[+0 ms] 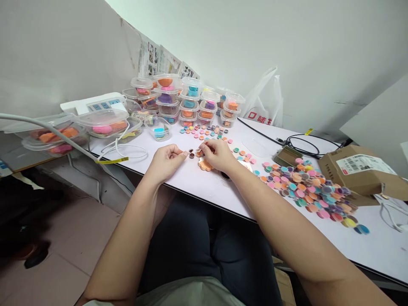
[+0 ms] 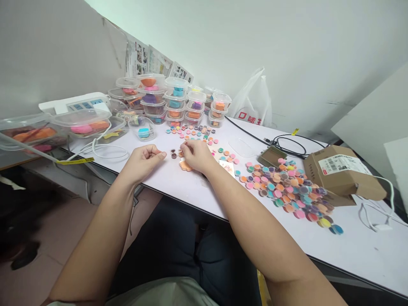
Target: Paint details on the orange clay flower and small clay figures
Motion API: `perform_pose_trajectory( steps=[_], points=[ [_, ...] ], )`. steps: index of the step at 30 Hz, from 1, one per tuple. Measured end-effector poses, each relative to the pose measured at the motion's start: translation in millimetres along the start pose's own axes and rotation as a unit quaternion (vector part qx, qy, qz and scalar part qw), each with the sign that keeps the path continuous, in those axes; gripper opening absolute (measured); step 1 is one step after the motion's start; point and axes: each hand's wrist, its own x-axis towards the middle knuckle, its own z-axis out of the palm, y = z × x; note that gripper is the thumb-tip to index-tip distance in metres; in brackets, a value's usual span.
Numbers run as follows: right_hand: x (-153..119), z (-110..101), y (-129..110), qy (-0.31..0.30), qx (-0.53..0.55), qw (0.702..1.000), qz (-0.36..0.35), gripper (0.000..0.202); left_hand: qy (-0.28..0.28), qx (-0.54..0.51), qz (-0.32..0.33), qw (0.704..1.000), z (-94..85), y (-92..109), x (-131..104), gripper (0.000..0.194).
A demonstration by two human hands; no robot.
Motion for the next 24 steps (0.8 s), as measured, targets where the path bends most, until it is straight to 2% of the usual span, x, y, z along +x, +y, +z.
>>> perform_pose_trajectory(
  steps=[5,8,14,19,24],
  points=[
    [0.8,-1.4,-1.4,0.011,-0.013,1.0,0.007,0.025,-0.025,0.01,-0.001,1.0,-0.5,5.2,-2.3,0.028],
    [1.3,-4.7,-2.3,-0.009,-0.009,1.0,0.012,0.026,-0.033,0.043,-0.004,0.999,-1.6,7.7,-3.8,0.031],
    [-0.7,-12.3,-0.8,0.064,0.04,0.996,0.042,0.025,-0.029,0.062,0.011,0.998,-1.5,7.2,-6.1,0.035],
    [-5.1,-11.9,1.9,0.045,0.132,0.987,0.073,0.023,-0.026,0.051,0.021,0.998,0.3,3.8,-4.2,0.034],
    [-8.2,-12.0,6.5,0.01,0.163,0.983,0.078,0.025,-0.012,0.037,0.019,0.999,0.6,4.6,-4.2,0.036]
  ],
)
